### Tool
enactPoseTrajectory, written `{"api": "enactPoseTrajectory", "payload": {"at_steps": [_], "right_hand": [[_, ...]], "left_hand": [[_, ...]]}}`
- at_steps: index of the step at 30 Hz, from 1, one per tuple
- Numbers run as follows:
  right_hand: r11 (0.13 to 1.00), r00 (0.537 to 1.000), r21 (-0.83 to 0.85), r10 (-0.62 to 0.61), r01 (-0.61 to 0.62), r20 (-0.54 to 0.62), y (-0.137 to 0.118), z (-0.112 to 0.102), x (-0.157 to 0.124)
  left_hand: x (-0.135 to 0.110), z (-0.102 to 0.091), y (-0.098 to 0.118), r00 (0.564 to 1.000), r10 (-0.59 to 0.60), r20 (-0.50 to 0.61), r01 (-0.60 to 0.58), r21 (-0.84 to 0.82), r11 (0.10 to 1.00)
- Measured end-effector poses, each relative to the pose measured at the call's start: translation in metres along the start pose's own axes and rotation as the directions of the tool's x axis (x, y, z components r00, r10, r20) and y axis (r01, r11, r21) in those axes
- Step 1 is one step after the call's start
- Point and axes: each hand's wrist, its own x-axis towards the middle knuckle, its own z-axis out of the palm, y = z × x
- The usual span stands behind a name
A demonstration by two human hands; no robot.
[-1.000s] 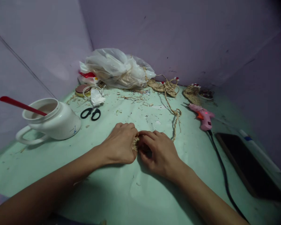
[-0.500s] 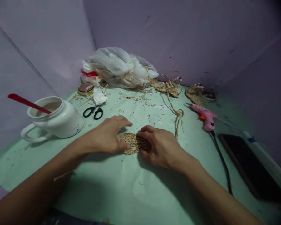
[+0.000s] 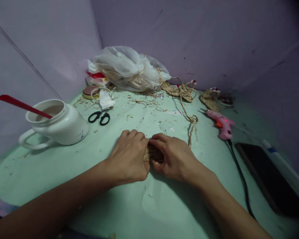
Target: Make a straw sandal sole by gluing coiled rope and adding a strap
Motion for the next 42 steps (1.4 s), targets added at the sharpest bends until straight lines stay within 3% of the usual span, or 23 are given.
{"api": "enactPoseTrajectory", "payload": {"at_steps": [9,16,21,26,37,42], "right_hand": [[0.999,1.000,0.043,0.003,-0.002,-0.013,0.002,0.000,0.001],[0.997,0.998,0.063,0.051,-0.048,-0.038,0.001,0.003,-0.001],[0.993,0.993,-0.013,0.116,-0.117,-0.036,-0.006,0.001,-0.004],[0.997,0.998,-0.076,0.012,-0.017,-0.063,-0.007,0.000,-0.003],[0.995,0.978,0.011,-0.099,0.103,-0.183,0.001,0.005,-0.003],[0.994,0.981,-0.011,-0.107,0.107,-0.159,0.001,0.004,-0.002]], "left_hand": [[0.007,0.003,-0.003,0.999,0.046,-0.014,-0.045,0.067,0.997],[0.006,0.004,-0.004,0.999,0.038,-0.017,-0.038,0.008,0.999],[0.005,0.003,-0.004,0.999,0.047,-0.021,-0.047,0.013,0.999],[0.009,0.002,-0.005,0.998,0.064,-0.004,-0.064,0.015,0.998],[0.015,0.005,-0.008,0.995,0.103,-0.009,-0.103,-0.031,0.994],[0.013,0.007,-0.007,0.993,0.108,-0.051,-0.110,-0.050,0.993]]}}
